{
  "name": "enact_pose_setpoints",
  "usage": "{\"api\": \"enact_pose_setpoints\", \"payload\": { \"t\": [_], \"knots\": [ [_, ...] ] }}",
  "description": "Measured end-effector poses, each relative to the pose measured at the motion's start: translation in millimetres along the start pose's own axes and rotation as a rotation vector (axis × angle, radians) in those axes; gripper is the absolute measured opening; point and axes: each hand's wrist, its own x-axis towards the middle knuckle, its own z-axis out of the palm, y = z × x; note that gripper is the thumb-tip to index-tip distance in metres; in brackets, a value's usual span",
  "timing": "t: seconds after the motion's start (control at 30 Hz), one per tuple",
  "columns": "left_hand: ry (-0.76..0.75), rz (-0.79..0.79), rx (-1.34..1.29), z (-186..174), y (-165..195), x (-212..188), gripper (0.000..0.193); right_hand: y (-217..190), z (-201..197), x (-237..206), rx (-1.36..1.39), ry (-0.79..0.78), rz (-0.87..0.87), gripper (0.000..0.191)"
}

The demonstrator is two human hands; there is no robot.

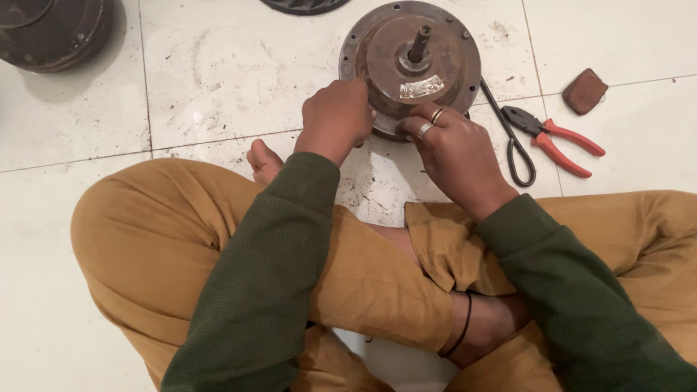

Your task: The person sits on the floor and works on a disassembled electric fan motor, using pliers and a screwdriver to loosen and remove screws from the motor housing and manipulate small parts and wires by hand. Other fan components lie on the floor around them as they work on the housing.

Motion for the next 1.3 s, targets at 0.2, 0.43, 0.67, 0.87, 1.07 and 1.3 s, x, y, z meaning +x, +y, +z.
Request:
{"api": "enact_pose_setpoints", "payload": {
  "t": [0.2,0.43,0.67,0.87,1.07,1.3],
  "knots": [
    [0.045,0.023,0.007,3,-1,2,0.027,5,11,5,0.005,0.013,0.099,0.013],
    [0.051,0.033,0.007,5,-3,3,0.029,8,2,2,0.069,0.031,-0.078,0.017],
    [0.036,0.021,0.001,4,-2,2,0.029,2,8,7,0.081,0.015,0.107,0.026],
    [0.033,0.016,0.001,2,0,1,0.028,5,4,4,0.126,0.009,-0.019,0.017],
    [0.027,0.005,-0.01,-2,1,-2,0.028,6,10,7,0.172,0.054,0.078,0.024],
    [-0.005,-0.018,-0.027,-4,2,-4,0.026,9,10,1,0.191,0.043,0.013,0.017]
  ]
}}
